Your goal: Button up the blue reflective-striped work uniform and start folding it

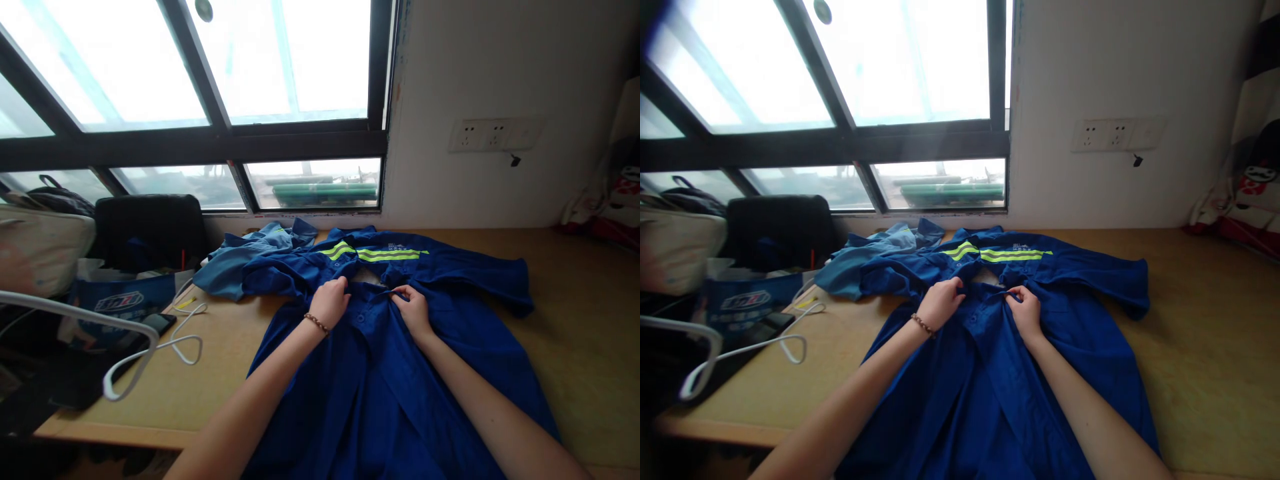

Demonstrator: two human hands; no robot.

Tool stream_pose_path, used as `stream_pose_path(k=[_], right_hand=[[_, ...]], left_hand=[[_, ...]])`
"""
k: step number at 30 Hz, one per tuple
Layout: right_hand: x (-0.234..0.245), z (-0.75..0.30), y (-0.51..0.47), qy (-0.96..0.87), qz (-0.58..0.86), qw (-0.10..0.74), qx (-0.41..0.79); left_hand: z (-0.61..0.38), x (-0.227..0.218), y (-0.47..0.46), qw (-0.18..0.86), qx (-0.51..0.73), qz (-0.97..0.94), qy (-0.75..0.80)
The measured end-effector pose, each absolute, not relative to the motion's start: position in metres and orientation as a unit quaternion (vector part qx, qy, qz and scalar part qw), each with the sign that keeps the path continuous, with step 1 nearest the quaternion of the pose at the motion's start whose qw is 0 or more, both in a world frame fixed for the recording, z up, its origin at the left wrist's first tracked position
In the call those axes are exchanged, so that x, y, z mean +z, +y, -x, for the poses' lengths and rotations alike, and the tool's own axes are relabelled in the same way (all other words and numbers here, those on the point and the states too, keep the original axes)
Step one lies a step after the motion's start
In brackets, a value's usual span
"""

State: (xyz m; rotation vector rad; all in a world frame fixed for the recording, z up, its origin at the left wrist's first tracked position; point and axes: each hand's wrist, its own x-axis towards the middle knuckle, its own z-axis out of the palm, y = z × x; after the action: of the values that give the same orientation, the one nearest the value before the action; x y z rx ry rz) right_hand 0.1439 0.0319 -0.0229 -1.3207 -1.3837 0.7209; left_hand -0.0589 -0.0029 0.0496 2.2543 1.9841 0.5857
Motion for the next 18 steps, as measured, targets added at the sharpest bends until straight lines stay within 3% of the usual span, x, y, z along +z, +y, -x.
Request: stream_pose_path(k=[6,12,15,18], right_hand=[[-0.018,-0.143,0.025,-0.594,0.563,0.514,0.256],[0.002,-0.142,0.011,-0.658,0.564,0.494,0.068],[0.014,-0.138,-0.003,-0.716,0.476,0.509,-0.043],[0.018,-0.130,-0.016,-0.829,0.330,0.451,-0.016]], left_hand=[[0.034,0.019,-0.010,0.271,0.181,-0.772,0.545],[0.041,-0.002,-0.002,0.429,0.242,-0.691,0.529],[0.042,0.000,-0.006,0.539,0.287,-0.609,0.506],[0.044,0.003,-0.008,0.604,0.333,-0.515,0.509]])
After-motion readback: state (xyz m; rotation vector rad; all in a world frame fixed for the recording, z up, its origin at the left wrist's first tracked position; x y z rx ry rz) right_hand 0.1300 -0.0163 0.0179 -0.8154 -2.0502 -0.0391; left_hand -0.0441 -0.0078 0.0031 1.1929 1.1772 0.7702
